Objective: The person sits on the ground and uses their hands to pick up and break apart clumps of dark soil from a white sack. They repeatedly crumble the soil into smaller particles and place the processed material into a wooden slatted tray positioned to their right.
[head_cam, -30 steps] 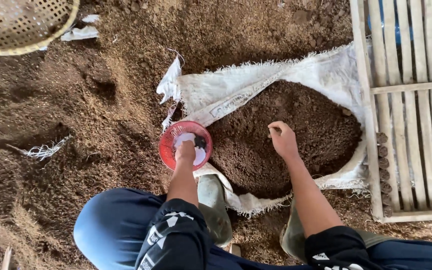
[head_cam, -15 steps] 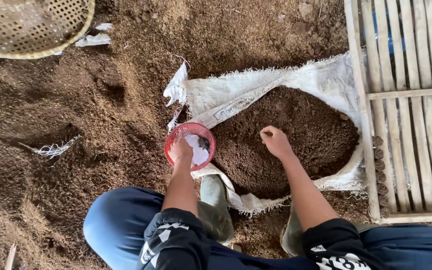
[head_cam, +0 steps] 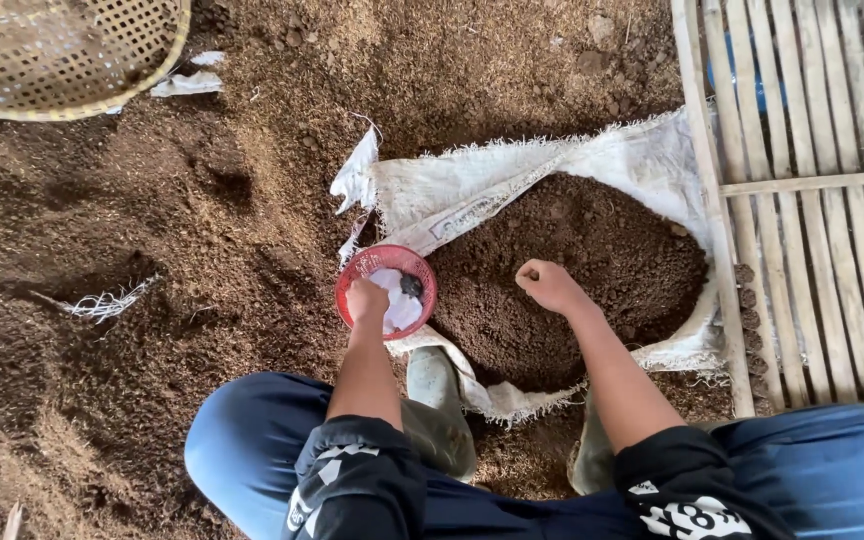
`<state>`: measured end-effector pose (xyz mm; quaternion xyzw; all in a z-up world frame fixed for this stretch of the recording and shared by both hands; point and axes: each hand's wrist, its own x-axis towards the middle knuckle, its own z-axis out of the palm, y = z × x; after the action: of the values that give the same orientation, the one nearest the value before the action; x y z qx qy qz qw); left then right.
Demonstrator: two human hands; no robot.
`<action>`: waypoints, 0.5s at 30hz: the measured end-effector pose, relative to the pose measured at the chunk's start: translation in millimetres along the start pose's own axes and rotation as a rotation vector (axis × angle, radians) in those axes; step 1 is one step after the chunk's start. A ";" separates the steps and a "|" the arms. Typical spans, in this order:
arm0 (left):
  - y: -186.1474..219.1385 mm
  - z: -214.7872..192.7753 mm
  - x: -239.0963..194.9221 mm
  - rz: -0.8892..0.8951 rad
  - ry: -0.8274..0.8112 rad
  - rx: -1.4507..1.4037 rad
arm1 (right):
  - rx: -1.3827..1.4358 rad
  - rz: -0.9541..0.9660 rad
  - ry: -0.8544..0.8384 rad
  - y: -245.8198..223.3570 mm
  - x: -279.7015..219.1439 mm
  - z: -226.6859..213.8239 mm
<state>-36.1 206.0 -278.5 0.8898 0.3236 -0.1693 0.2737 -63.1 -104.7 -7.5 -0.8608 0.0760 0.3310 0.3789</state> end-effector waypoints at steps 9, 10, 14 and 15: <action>-7.9 -5.5 7.9 -0.044 -0.015 0.003 | -0.164 0.003 -0.044 -18.8 1.6 21.7; 0.8 -12.8 1.5 -0.029 -0.018 0.005 | -0.158 0.008 -0.031 -23.6 -1.8 21.8; 8.5 -26.2 -7.1 0.005 -0.031 0.091 | -0.156 -0.019 -0.079 -30.5 -3.2 27.5; 7.6 -26.9 -2.9 0.019 -0.037 0.115 | -0.154 -0.029 -0.086 -30.9 0.4 28.0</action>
<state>-29.8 215.8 -252.9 0.9038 0.2998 -0.2016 0.2294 -65.3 -63.3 -3.1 -0.8735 0.0213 0.3670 0.3192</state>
